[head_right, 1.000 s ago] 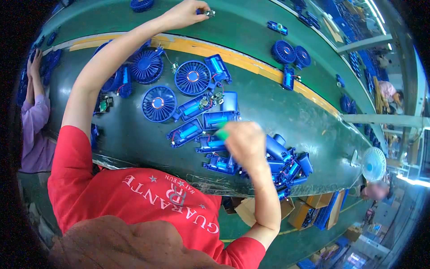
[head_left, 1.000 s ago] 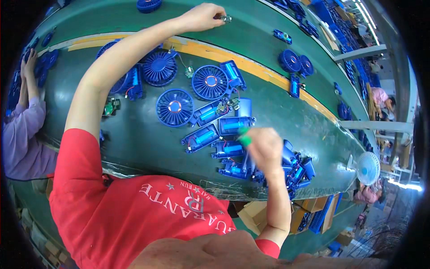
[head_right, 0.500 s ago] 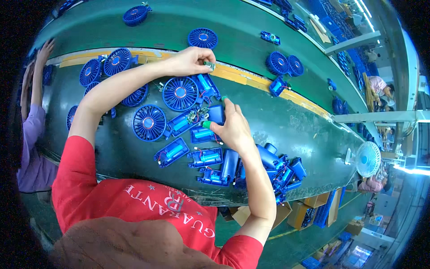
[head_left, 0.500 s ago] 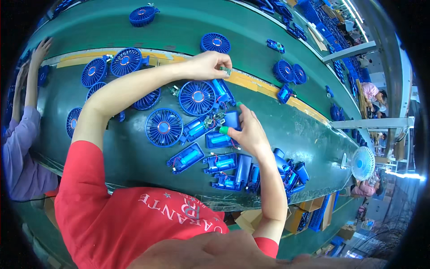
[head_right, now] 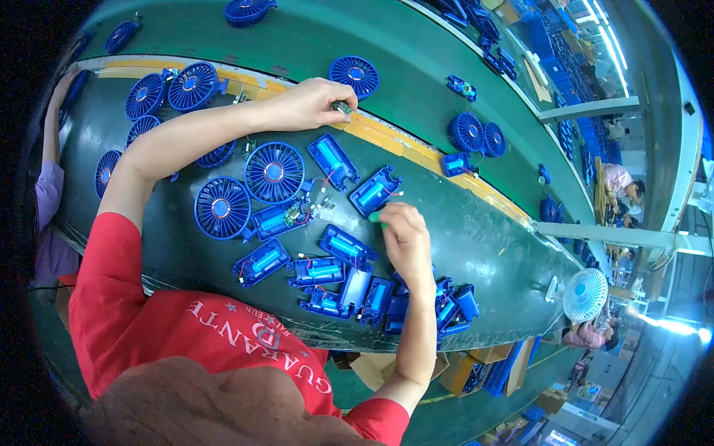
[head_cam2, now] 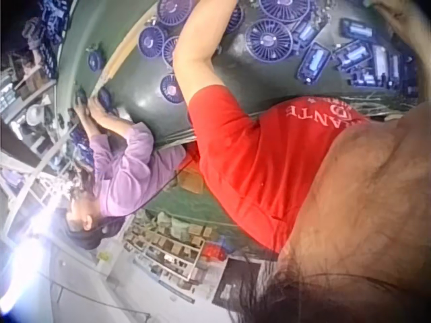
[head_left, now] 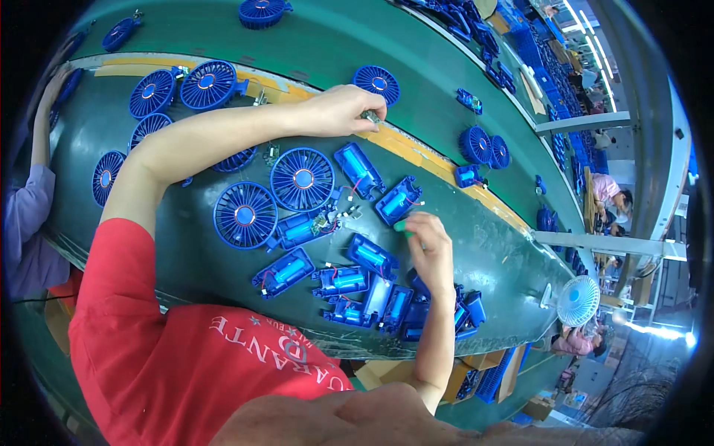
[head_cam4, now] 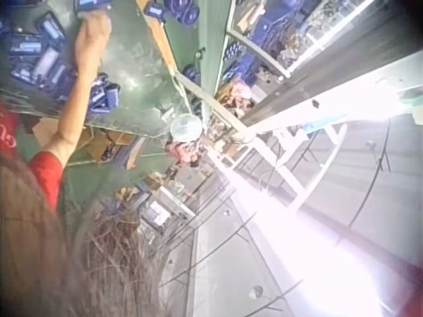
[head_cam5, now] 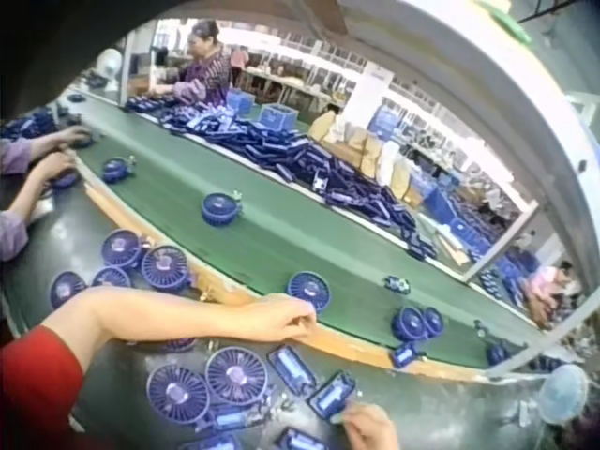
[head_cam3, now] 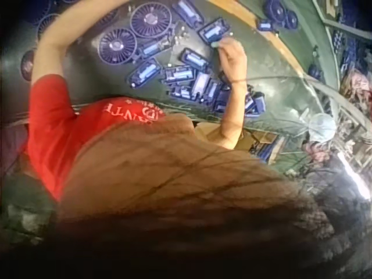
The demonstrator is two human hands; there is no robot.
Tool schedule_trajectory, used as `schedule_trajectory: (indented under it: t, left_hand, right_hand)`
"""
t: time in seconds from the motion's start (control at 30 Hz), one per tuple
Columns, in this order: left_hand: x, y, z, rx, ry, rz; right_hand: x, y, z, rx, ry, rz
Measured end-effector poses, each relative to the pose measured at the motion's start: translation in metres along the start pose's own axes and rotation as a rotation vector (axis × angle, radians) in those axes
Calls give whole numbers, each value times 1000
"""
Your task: The person assembles small blue electronic devices on a green workbench. They pick up a blue fan component and a blue casing, connect a small green circuit board to the casing, and place the assembled unit on the table. The process is repeated for multiple units.
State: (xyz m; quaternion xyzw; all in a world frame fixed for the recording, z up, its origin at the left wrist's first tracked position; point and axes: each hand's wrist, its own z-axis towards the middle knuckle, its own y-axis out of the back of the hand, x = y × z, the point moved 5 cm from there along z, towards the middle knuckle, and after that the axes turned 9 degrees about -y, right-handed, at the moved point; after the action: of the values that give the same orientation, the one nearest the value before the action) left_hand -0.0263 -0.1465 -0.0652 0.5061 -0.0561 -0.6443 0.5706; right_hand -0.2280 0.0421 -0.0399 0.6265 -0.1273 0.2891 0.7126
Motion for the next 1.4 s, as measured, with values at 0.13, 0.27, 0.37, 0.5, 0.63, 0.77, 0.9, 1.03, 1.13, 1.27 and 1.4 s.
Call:
schedule_trajectory:
  t: [0.13, 0.27, 0.37, 0.5, 0.63, 0.77, 0.9, 1.03, 1.13, 1.27, 1.4]
  left_hand:
    - [-8, -2, -2, -33, -42, 8]
    - [-26, -3, 1, 7, 42, -113]
    - [-26, -8, 1, 22, -39, -126]
    - [-25, -11, 0, 50, 57, -285]
    - [-15, -18, 0, 31, 138, -420]
    - [-11, -26, -2, 100, 317, -855]
    - [-22, -22, -1, 170, 344, -952]
    - [-26, -23, -2, 184, 326, -1034]
    - [-27, -25, -5, 226, 317, -1063]
    - [-31, -31, -7, 290, 289, -1104]
    - [-38, -34, -11, 341, 296, -1102]
  right_hand:
    - [-46, 20, -7, -283, -390, 211]
    - [-71, 3, -3, -109, -748, 347]
    - [-65, -9, 8, 1, -802, 295]
    - [-64, -15, 13, -77, -768, 469]
    - [-67, -13, 13, -315, -609, 847]
    - [-51, -16, 32, -264, -480, 1071]
    - [-31, -30, 46, -46, -513, 1149]
    - [-19, -37, 53, 43, -424, 788]
    - [-3, -34, 57, 47, -293, 642]
    - [3, -29, 59, 71, -213, 546]
    - [11, -25, 61, 115, -182, 508]
